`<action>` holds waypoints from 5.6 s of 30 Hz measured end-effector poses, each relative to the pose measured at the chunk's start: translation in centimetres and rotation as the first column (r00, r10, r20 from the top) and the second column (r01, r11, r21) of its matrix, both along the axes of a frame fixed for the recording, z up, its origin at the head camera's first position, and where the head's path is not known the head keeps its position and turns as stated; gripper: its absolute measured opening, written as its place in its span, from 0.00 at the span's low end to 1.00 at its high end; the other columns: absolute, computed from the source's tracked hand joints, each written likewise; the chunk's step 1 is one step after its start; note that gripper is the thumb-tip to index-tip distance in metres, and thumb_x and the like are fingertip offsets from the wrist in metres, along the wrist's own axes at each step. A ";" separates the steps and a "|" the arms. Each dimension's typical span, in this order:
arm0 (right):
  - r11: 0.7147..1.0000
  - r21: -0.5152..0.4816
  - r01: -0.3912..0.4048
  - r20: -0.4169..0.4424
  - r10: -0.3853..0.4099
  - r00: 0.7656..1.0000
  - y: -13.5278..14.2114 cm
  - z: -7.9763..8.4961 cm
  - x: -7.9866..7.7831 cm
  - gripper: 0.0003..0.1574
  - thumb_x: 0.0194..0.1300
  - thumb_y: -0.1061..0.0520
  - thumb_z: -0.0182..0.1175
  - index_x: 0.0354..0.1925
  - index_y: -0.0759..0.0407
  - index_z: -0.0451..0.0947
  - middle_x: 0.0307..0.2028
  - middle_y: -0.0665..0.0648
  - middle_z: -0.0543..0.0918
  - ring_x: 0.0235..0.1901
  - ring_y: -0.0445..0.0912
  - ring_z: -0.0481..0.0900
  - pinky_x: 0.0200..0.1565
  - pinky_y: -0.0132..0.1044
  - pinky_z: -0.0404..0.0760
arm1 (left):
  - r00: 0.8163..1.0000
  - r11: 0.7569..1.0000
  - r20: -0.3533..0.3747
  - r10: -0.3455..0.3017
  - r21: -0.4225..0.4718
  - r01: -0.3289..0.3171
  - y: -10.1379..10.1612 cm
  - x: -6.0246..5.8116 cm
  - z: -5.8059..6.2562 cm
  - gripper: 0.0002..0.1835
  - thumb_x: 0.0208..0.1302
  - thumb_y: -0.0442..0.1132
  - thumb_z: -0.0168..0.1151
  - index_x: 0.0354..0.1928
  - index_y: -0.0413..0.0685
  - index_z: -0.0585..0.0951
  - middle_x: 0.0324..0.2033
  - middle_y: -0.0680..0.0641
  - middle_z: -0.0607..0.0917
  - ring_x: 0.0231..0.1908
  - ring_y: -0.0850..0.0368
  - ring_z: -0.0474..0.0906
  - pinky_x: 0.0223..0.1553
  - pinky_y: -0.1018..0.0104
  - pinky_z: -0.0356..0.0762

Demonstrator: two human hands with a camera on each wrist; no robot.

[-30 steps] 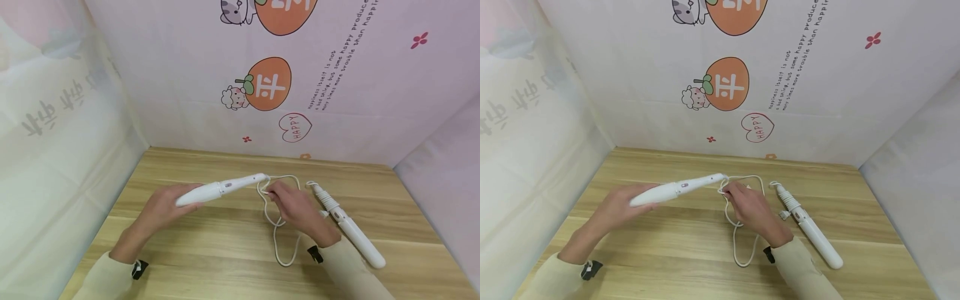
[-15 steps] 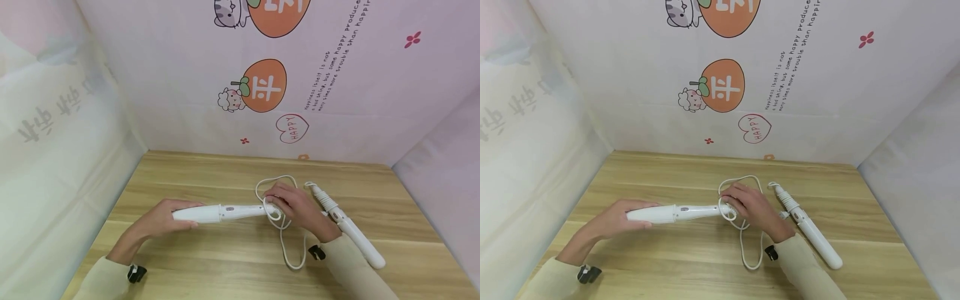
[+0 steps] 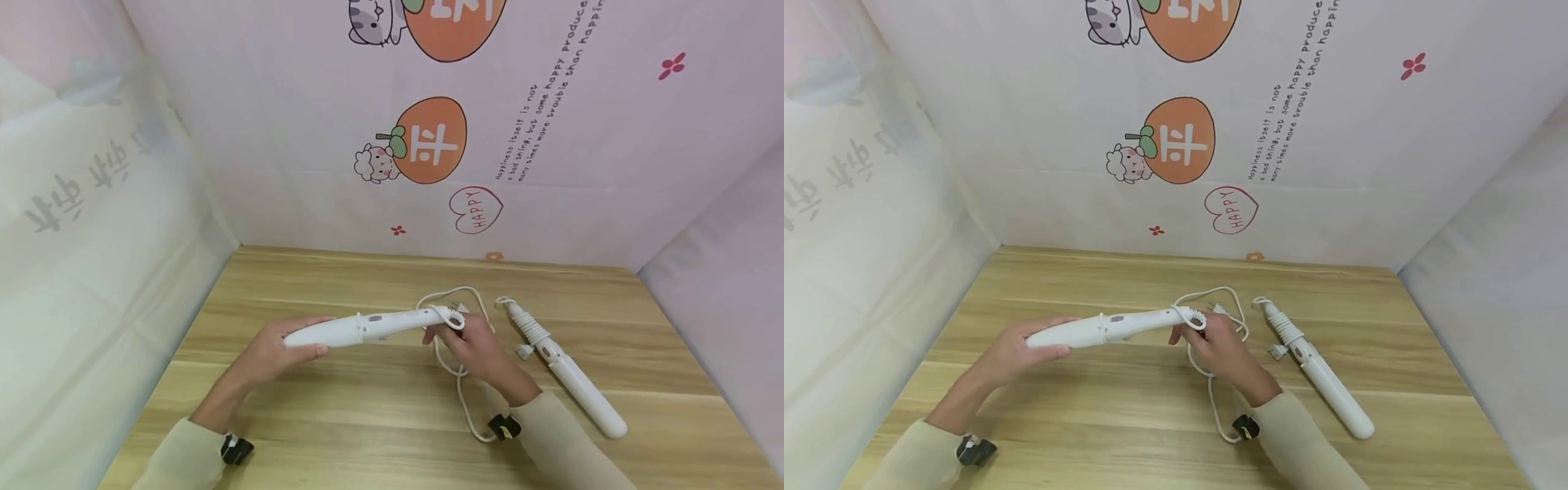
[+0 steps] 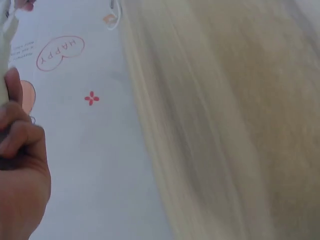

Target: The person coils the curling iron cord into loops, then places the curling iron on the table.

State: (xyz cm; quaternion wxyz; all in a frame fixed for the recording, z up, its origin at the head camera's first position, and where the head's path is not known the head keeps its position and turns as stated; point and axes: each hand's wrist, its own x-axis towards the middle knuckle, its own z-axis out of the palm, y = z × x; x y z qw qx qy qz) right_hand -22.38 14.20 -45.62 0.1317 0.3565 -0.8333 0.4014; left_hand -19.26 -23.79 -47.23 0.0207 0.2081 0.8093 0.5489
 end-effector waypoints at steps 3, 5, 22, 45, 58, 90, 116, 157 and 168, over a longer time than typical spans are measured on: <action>0.997 0.062 0.044 -0.079 -0.040 0.996 -0.2 -0.1 0.1 0.13 0.75 0.68 0.64 0.39 0.54 0.90 0.26 0.44 0.87 0.23 0.28 0.62 0.25 0.26 0.66 | 0.997 0.997 -0.042 0.070 -0.024 -0.071 0.5 0.2 0.3 0.25 0.67 0.42 0.79 0.66 0.51 0.87 0.58 0.39 0.91 0.40 0.56 0.86 0.35 0.63 0.87; 0.994 0.094 0.058 -0.113 -0.047 0.992 -0.2 0.0 0.2 0.10 0.75 0.68 0.65 0.43 0.57 0.90 0.29 0.45 0.90 0.24 0.28 0.65 0.26 0.27 0.69 | 0.990 0.991 -0.062 0.126 -0.037 -0.128 0.7 0.3 0.3 0.25 0.66 0.44 0.80 0.65 0.54 0.88 0.58 0.41 0.91 0.39 0.55 0.86 0.33 0.62 0.87; 0.969 0.241 0.048 -0.143 -0.014 0.990 0.6 1.3 0.9 0.05 0.74 0.63 0.69 0.46 0.56 0.88 0.30 0.42 0.86 0.26 0.29 0.67 0.29 0.27 0.70 | 0.915 0.954 -0.363 0.175 -0.167 -0.248 0.2 0.6 0.7 0.27 0.62 0.40 0.83 0.64 0.59 0.89 0.54 0.48 0.93 0.42 0.58 0.88 0.35 0.68 0.84; 0.976 0.131 -0.171 -0.304 0.204 0.931 1.4 2.6 -0.3 0.08 0.68 0.59 0.76 0.46 0.53 0.93 0.38 0.47 0.87 0.30 0.33 0.75 0.30 0.21 0.73 | 0.949 0.965 -0.267 -0.165 -0.244 0.099 -0.4 1.7 1.0 0.26 0.66 0.41 0.80 0.66 0.50 0.87 0.57 0.45 0.92 0.44 0.63 0.88 0.37 0.67 0.87; 0.966 0.010 -0.258 -0.041 0.258 0.965 1.8 2.7 -0.4 0.16 0.66 0.70 0.73 0.49 0.55 0.94 0.38 0.48 0.91 0.32 0.35 0.77 0.31 0.25 0.76 | 0.965 0.984 -0.196 -0.176 -0.050 0.170 -0.4 2.3 0.7 0.25 0.63 0.34 0.81 0.63 0.48 0.89 0.52 0.41 0.94 0.41 0.63 0.87 0.37 0.63 0.89; 0.976 0.216 0.029 0.032 -0.037 0.999 -1.0 0.9 3.0 0.15 0.84 0.63 0.56 0.39 0.55 0.86 0.25 0.42 0.79 0.25 0.28 0.70 0.33 0.30 0.77 | 0.816 0.986 -0.566 0.118 -0.028 -0.162 0.8 1.4 0.7 0.30 0.53 0.28 0.84 0.60 0.50 0.91 0.51 0.46 0.94 0.43 0.57 0.91 0.39 0.74 0.85; 0.939 0.343 -0.028 -0.443 0.188 0.877 1.2 2.2 0.4 0.09 0.83 0.52 0.61 0.46 0.52 0.87 0.40 0.45 0.82 0.33 0.36 0.79 0.33 0.29 0.81 | 0.835 0.967 -0.515 -0.193 -0.245 0.072 0.0 2.6 1.3 0.27 0.60 0.35 0.82 0.62 0.54 0.90 0.50 0.46 0.95 0.44 0.56 0.93 0.39 0.69 0.89; 0.993 -0.088 0.084 0.334 -0.050 0.941 -0.7 -0.2 1.8 0.25 0.86 0.55 0.56 0.27 0.53 0.81 0.26 0.58 0.84 0.11 0.31 0.64 0.14 0.30 0.67 | 0.819 0.986 -0.561 0.123 -0.021 -0.163 3.5 2.2 0.9 0.30 0.53 0.30 0.85 0.61 0.50 0.90 0.51 0.46 0.94 0.43 0.56 0.91 0.38 0.72 0.86; 0.999 -0.026 0.047 0.358 -0.035 0.933 -0.3 0.8 2.8 0.12 0.85 0.58 0.57 0.45 0.57 0.87 0.27 0.52 0.82 0.14 0.37 0.76 0.17 0.38 0.80 | 0.639 0.956 -0.764 0.083 -0.120 -0.267 3.2 2.0 1.2 0.31 0.54 0.36 0.85 0.63 0.49 0.89 0.49 0.45 0.94 0.41 0.47 0.94 0.40 0.60 0.92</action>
